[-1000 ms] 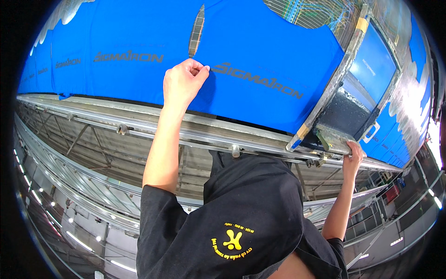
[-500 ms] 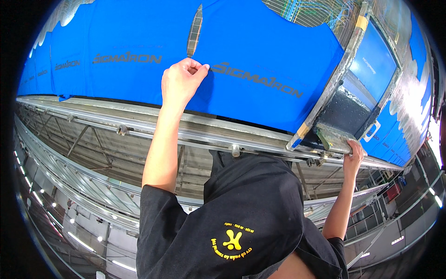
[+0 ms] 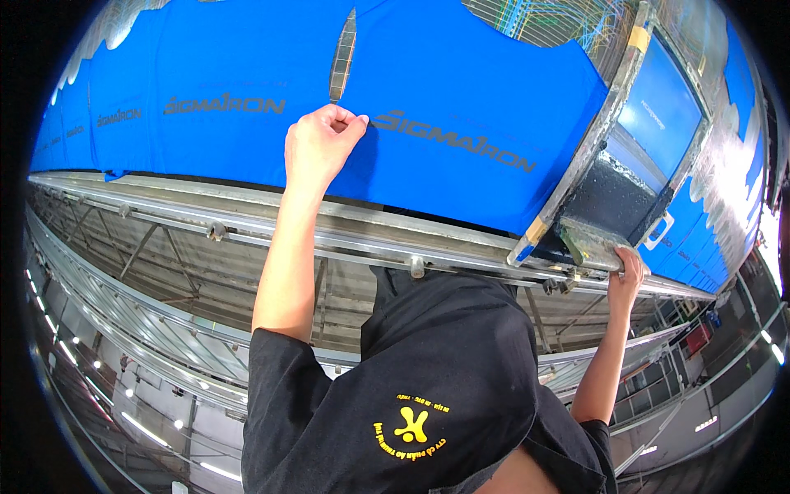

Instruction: The person uses a squeegee to spread ink across a screen printing frame over a blue fabric. They repeatedly pull the squeegee across the screen, lift it, and reposition it to cover different areas of the fabric.

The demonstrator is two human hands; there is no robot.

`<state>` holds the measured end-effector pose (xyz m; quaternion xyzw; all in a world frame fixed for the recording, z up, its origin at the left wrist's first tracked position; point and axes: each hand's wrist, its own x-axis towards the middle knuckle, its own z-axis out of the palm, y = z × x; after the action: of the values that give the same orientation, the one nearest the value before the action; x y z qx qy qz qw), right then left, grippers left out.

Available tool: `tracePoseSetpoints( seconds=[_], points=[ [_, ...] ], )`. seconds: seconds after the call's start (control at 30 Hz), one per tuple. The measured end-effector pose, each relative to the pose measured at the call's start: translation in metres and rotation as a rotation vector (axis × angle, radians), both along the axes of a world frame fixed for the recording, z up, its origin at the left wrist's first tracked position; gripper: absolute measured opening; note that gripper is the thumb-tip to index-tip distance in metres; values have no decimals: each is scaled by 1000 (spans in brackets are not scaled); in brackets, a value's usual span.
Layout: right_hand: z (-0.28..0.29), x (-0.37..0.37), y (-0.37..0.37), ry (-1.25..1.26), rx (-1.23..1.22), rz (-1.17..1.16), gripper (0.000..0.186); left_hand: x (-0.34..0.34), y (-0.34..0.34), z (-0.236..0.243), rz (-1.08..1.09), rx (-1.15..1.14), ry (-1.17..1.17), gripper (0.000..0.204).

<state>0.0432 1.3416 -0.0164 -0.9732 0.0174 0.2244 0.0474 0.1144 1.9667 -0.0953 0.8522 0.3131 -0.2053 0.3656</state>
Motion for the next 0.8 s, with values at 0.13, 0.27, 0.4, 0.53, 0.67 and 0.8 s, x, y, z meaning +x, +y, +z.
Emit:
tracePoseSetpoints(
  seconds=[0.13, 0.27, 0.4, 0.53, 0.67, 0.8],
  points=[
    [0, 0, 0, -4, -1, 1, 60, 4, -1, 5, -13, 15, 21, 25],
    [-1, -1, -1, -3, -13, 9, 60, 2, -2, 3, 2, -3, 6, 25],
    [-2, -1, -3, -14, 2, 11, 59, 2, -1, 2, -5, -8, 14, 25],
    [-2, -1, -3, -9, 6, 14, 59, 4, -2, 4, -15, 5, 30, 25],
    [-2, 0, -2, -9, 7, 6, 60, 3, -1, 2, -4, 2, 25, 25],
    [-4, -2, -5, -8, -9, 7, 62, 4, -1, 3, -13, 9, 19, 26]
  ],
)
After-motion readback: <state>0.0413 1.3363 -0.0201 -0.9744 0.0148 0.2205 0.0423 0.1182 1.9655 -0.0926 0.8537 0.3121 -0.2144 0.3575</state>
